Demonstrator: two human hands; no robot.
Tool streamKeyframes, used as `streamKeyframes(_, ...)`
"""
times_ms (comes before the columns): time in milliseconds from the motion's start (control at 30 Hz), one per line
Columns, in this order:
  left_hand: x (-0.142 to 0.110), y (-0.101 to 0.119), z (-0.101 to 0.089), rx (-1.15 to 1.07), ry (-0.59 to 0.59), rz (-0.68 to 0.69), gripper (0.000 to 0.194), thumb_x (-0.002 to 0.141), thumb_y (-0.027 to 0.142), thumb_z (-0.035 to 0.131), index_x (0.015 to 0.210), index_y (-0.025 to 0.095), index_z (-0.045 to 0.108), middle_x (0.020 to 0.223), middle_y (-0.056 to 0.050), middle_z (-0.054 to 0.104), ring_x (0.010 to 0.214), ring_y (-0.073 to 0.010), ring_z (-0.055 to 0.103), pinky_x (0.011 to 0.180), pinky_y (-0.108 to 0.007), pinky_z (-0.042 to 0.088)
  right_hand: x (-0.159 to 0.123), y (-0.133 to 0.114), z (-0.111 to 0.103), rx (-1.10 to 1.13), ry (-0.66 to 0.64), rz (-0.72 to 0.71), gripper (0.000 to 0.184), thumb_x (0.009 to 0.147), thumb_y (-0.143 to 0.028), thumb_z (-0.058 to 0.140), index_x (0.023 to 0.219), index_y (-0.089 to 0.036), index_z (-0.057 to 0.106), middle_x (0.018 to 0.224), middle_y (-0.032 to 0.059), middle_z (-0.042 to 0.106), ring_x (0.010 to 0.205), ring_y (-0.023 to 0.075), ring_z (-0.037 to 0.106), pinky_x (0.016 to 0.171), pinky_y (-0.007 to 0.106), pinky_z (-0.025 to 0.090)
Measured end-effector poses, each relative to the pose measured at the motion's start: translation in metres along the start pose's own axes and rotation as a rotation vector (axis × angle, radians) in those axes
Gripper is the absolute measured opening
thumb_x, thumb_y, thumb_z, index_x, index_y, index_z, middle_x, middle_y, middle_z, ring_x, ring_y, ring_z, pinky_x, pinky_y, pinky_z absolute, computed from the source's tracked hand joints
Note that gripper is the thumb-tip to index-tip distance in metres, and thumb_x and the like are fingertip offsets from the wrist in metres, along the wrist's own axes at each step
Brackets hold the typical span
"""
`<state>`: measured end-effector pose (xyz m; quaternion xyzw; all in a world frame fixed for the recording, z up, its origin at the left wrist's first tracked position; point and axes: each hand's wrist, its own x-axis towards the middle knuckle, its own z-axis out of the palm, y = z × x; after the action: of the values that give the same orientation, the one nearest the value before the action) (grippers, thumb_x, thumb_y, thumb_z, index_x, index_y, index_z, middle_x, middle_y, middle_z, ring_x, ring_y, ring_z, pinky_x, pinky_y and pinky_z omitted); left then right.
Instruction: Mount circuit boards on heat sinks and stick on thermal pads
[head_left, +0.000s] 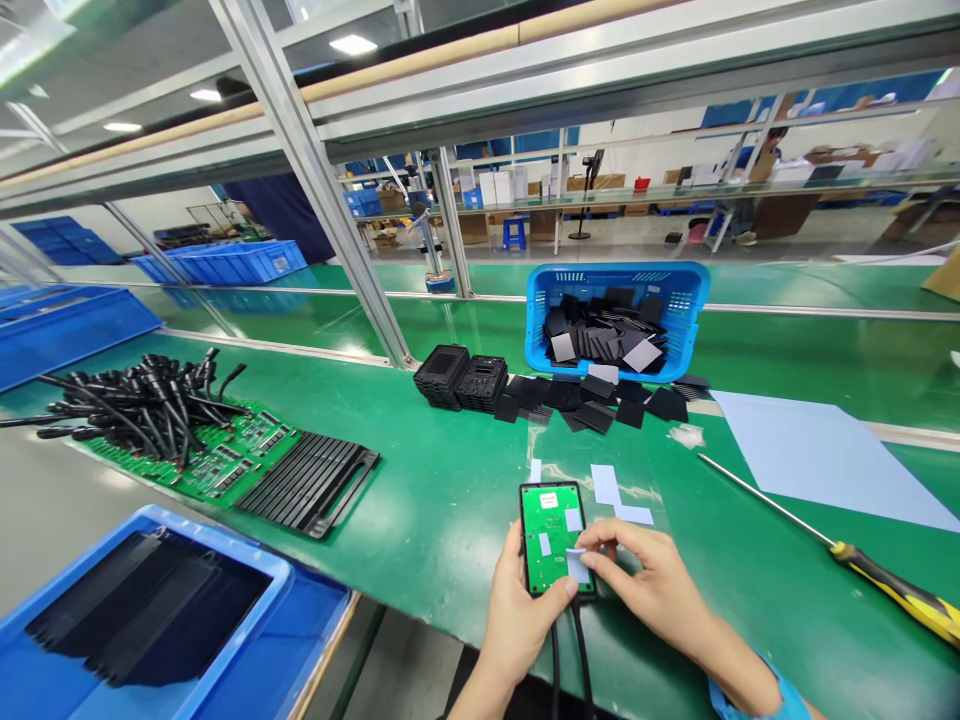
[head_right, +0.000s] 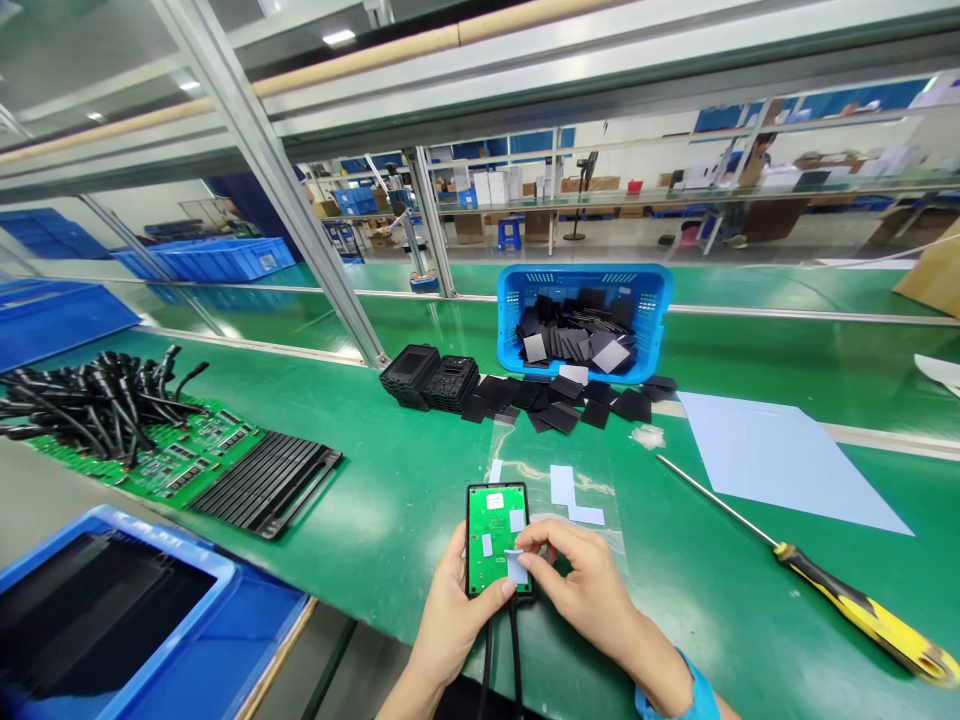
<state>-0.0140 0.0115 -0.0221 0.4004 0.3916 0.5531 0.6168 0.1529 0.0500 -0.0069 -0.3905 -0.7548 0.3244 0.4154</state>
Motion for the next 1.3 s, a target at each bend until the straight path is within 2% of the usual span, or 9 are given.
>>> streamKeyframes(233,-0.001,-0.004,-0.001,0.018,0.01,0.014,0.055,0.074,0.017,0.074,0.123,0.02,0.051,0.118,-0.006,0.069,0.106,-0.022,0.064,0.093,-0.033,0.048,-0.001,-0.002,-0.002,-0.058,0.021,-0.18,0.009,0.092,-0.016,0.057,0.095,-0.022,0.063,0.08,0.0004,0.065,0.071,0.0139,0.061,0.064,0.023,0.048)
streamKeyframes(400,0.0,-0.004,-0.001,0.032,0.029,0.021,0.056,0.073,0.019,0.075,0.124,0.02,0.051,0.118,-0.007,0.069,0.103,-0.0217,0.065,0.09,-0.032,0.049,-0.003,0.003,0.002,-0.075,0.051,-0.2,0.015,0.091,-0.014,0.059,0.102,-0.023,0.06,0.083,-0.0008,0.064,0.071,0.0125,0.06,0.065,0.022,0.048)
streamKeyframes(633,-0.002,0.0,0.005,0.032,0.087,0.033,0.053,0.069,0.021,0.077,0.118,0.017,0.056,0.108,-0.008,0.073,0.095,-0.0228,0.067,0.085,-0.032,0.051,-0.005,0.008,0.006,-0.075,0.105,-0.161,0.029,0.09,-0.014,0.06,0.116,-0.026,0.054,0.091,0.0005,0.061,0.072,0.0134,0.058,0.065,0.023,0.048)
streamKeyframes(733,-0.002,-0.001,0.005,0.044,0.112,0.028,0.054,0.068,0.02,0.077,0.118,0.018,0.057,0.106,-0.006,0.073,0.092,-0.021,0.068,0.082,-0.029,0.051,-0.004,0.009,0.007,-0.032,0.128,-0.1,0.029,0.087,-0.016,0.062,0.114,-0.025,0.054,0.088,0.0003,0.056,0.072,0.0145,0.056,0.063,0.024,0.048)
streamKeyframes(833,-0.002,-0.002,0.004,0.033,0.11,0.006,0.054,0.069,0.019,0.077,0.118,0.018,0.057,0.107,-0.006,0.073,0.093,-0.0207,0.068,0.083,-0.029,0.051,-0.002,0.009,0.009,0.094,0.12,0.022,0.031,0.086,-0.019,0.063,0.114,-0.025,0.051,0.085,-0.0005,0.054,0.071,0.0149,0.056,0.059,0.024,0.049)
streamKeyframes(900,-0.003,-0.002,0.003,0.031,0.095,-0.009,0.053,0.07,0.019,0.077,0.119,0.018,0.056,0.109,-0.007,0.073,0.095,-0.0211,0.068,0.085,-0.03,0.051,-0.001,0.008,0.01,0.154,0.121,0.066,0.025,0.087,-0.022,0.062,0.108,-0.024,0.051,0.083,-0.0011,0.053,0.07,0.0146,0.057,0.058,0.023,0.05)
streamKeyframes(1033,-0.003,-0.002,0.001,0.043,0.074,0.005,0.052,0.072,0.02,0.077,0.12,0.018,0.055,0.112,-0.007,0.072,0.098,-0.0215,0.067,0.087,-0.03,0.05,0.0,0.002,0.008,0.006,0.122,-0.031,0.001,0.089,-0.022,0.059,0.089,-0.022,0.059,0.082,0.0001,0.056,0.066,0.0135,0.055,0.059,0.024,0.047)
streamKeyframes(1133,-0.002,-0.004,0.0,0.055,0.061,0.016,0.053,0.073,0.019,0.076,0.121,0.02,0.055,0.115,-0.007,0.071,0.101,-0.0219,0.066,0.089,-0.031,0.05,0.001,-0.002,0.005,-0.107,0.127,-0.048,0.006,0.09,-0.022,0.058,0.085,-0.022,0.06,0.077,-0.0002,0.061,0.063,0.0134,0.055,0.058,0.024,0.045)
streamKeyframes(1300,-0.003,-0.01,0.001,0.077,0.1,0.049,0.055,0.072,0.014,0.075,0.122,0.021,0.055,0.119,-0.006,0.07,0.107,-0.0223,0.065,0.092,-0.03,0.05,0.005,-0.004,0.002,-0.181,0.109,0.033,0.007,0.086,-0.024,0.061,0.08,-0.022,0.062,0.07,-0.0027,0.065,0.055,0.0122,0.057,0.054,0.022,0.047)
